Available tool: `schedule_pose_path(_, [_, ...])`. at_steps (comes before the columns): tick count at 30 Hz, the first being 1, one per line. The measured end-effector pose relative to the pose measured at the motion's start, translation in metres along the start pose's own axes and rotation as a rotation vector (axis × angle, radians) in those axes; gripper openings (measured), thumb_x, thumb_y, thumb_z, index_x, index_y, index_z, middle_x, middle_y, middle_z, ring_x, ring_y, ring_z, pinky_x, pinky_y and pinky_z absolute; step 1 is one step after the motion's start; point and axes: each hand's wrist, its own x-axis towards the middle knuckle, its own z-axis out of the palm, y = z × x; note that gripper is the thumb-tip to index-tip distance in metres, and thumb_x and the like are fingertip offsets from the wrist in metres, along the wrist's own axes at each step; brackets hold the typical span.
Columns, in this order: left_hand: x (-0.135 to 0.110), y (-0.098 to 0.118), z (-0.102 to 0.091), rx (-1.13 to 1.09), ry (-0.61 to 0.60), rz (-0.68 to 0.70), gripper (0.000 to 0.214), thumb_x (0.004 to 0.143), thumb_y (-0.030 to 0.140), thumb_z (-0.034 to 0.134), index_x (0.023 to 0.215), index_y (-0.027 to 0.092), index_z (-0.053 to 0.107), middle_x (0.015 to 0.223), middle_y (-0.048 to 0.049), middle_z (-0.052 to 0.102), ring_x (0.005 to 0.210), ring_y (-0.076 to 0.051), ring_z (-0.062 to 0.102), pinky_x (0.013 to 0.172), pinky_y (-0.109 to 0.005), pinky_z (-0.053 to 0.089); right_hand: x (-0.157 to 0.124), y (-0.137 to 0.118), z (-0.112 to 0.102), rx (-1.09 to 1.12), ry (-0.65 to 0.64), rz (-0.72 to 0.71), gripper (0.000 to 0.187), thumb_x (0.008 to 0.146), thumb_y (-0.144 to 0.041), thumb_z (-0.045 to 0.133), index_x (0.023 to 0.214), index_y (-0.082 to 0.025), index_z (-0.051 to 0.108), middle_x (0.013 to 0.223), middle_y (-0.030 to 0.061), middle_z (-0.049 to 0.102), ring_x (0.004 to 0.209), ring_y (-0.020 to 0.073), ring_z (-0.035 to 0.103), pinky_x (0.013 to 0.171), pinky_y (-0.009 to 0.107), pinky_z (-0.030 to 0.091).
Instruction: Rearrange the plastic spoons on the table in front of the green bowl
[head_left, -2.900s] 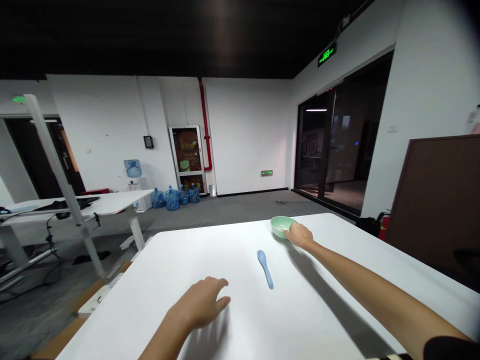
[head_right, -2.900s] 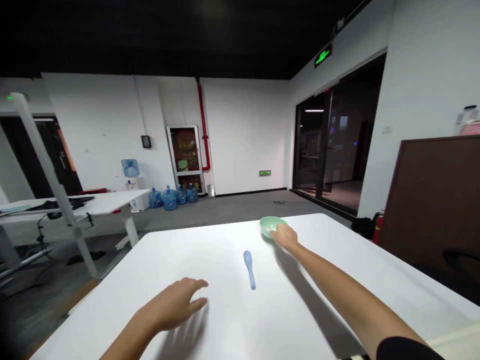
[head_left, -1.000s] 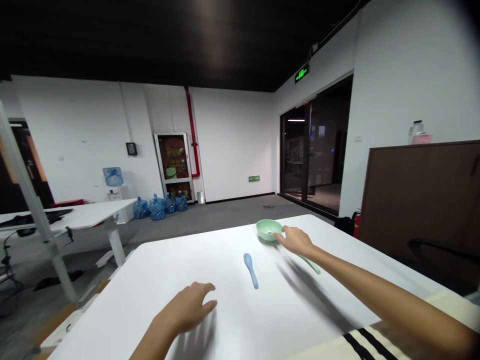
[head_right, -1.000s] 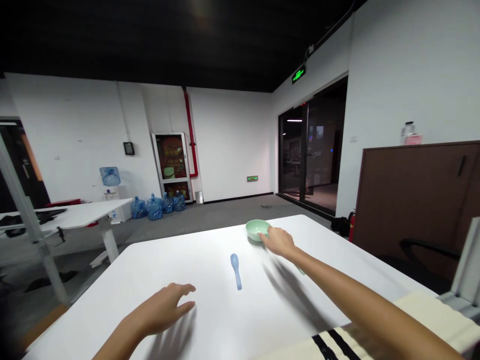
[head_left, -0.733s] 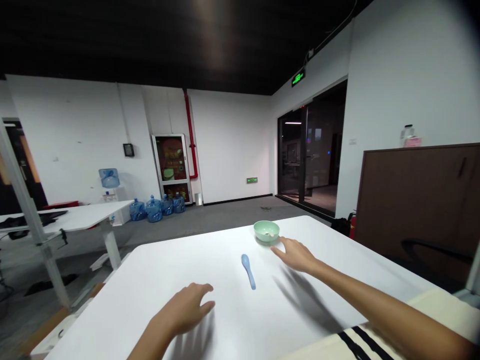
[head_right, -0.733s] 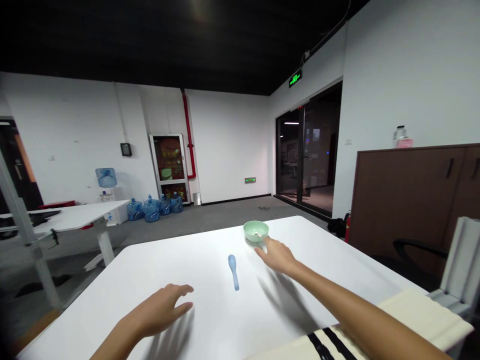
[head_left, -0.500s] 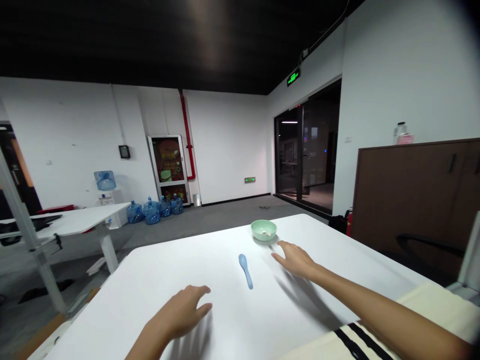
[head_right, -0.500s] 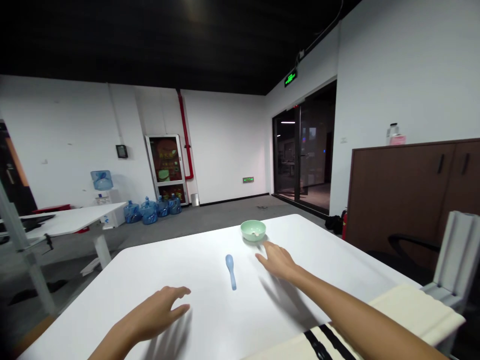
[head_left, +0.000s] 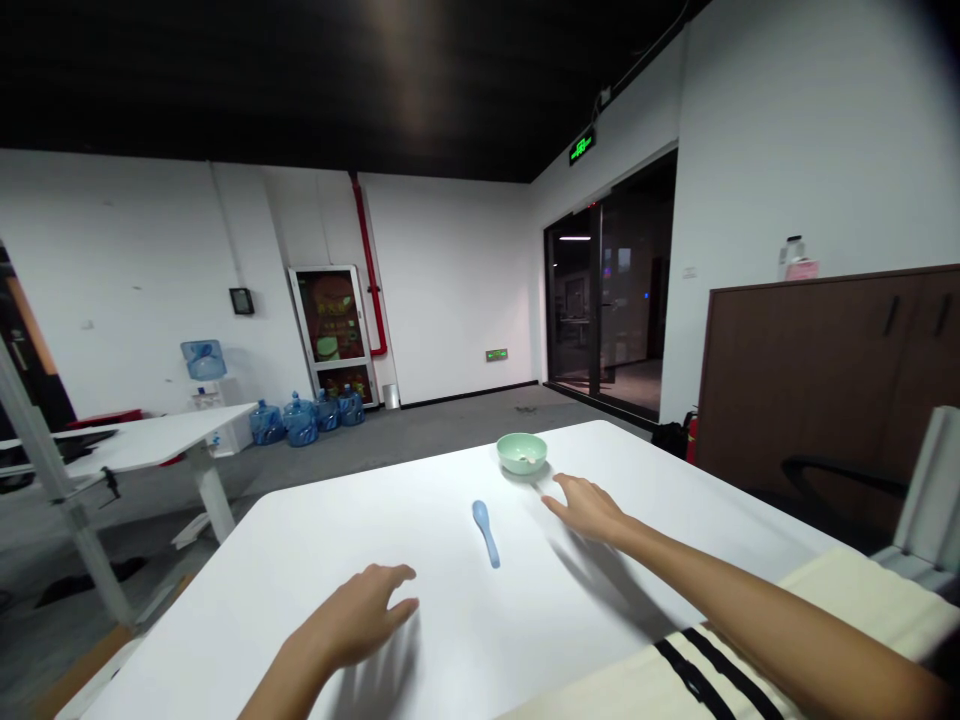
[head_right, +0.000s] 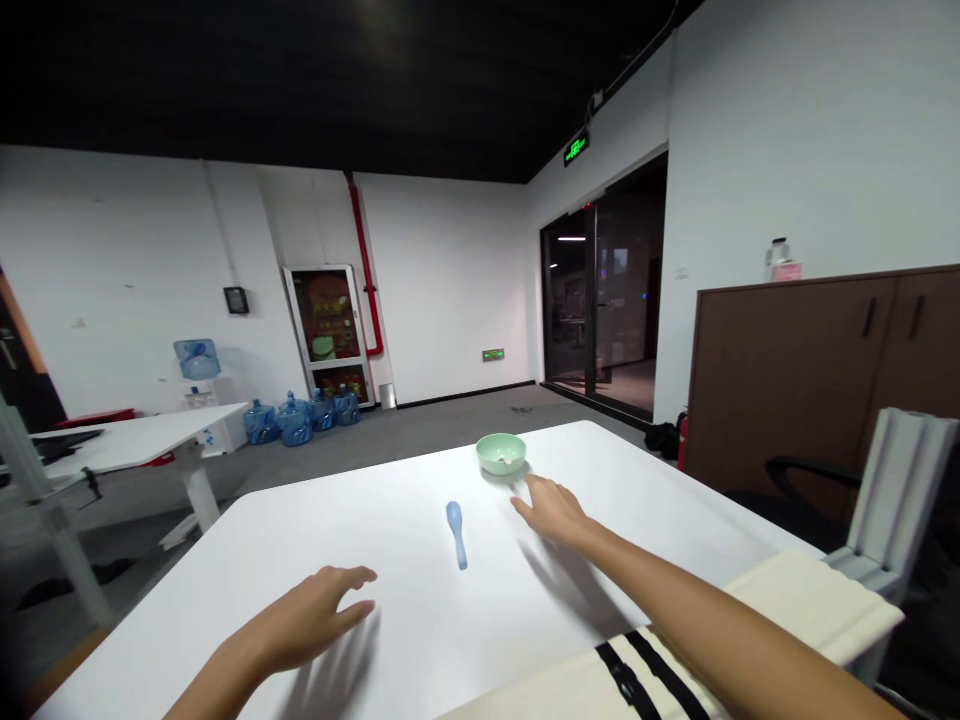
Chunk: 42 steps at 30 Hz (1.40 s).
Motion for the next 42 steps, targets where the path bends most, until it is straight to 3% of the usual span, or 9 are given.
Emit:
schedule_pose_path(24, [-0.001, 0.003, -0.002, 0.011, -0.014, -0.002, 0.059, 0.080, 0.065, 0.039, 0.125, 0.030, 0.054, 0.125, -0.0072, 0.059, 0.113, -0.028, 0.054, 0.095, -0.039, 0.041, 0.003, -0.002, -0.001, 0.013, -0.032, 0.032, 0.055, 0.087, -0.055, 0.038, 0.124, -0.016, 0.052, 0.106, 0.0134, 0.064, 0.099, 0.0258, 0.059, 0.073, 0.029, 0.039])
schedule_pose_path(34, [0.001, -0.002, 0.001, 0.010, -0.023, -0.010, 0.057, 0.081, 0.063, 0.039, 0.125, 0.031, 0.054, 0.126, -0.0071, 0.058, 0.112, -0.028, 0.055, 0.095, -0.040, 0.041, 0.076, -0.016, -0.015, -0.014, 0.035, 0.085, 0.048, 0.086, -0.051, 0.040, 0.115, -0.017, 0.059, 0.109, 0.0137, 0.064, 0.101, 0.0255, 0.058, 0.073, 0.028, 0.038])
schedule_pose_path(38, [0.001, -0.003, 0.002, 0.002, -0.021, -0.009, 0.056, 0.081, 0.062, 0.039, 0.126, 0.032, 0.053, 0.126, -0.0065, 0.058, 0.113, -0.028, 0.054, 0.095, -0.041, 0.040, 0.106, -0.023, -0.007, -0.052, -0.005, 0.160, 0.039, 0.083, -0.046, 0.044, 0.098, -0.016, 0.065, 0.103, 0.0134, 0.065, 0.093, 0.0241, 0.061, 0.068, 0.027, 0.039])
schedule_pose_path(42, [0.001, -0.002, 0.001, -0.007, -0.023, -0.018, 0.056, 0.081, 0.061, 0.040, 0.126, 0.031, 0.053, 0.125, -0.0066, 0.058, 0.113, -0.028, 0.054, 0.095, -0.041, 0.040, 0.129, -0.021, 0.007, -0.057, -0.026, 0.212, 0.036, 0.081, -0.044, 0.048, 0.095, -0.016, 0.064, 0.101, 0.0132, 0.065, 0.090, 0.0245, 0.062, 0.065, 0.027, 0.040])
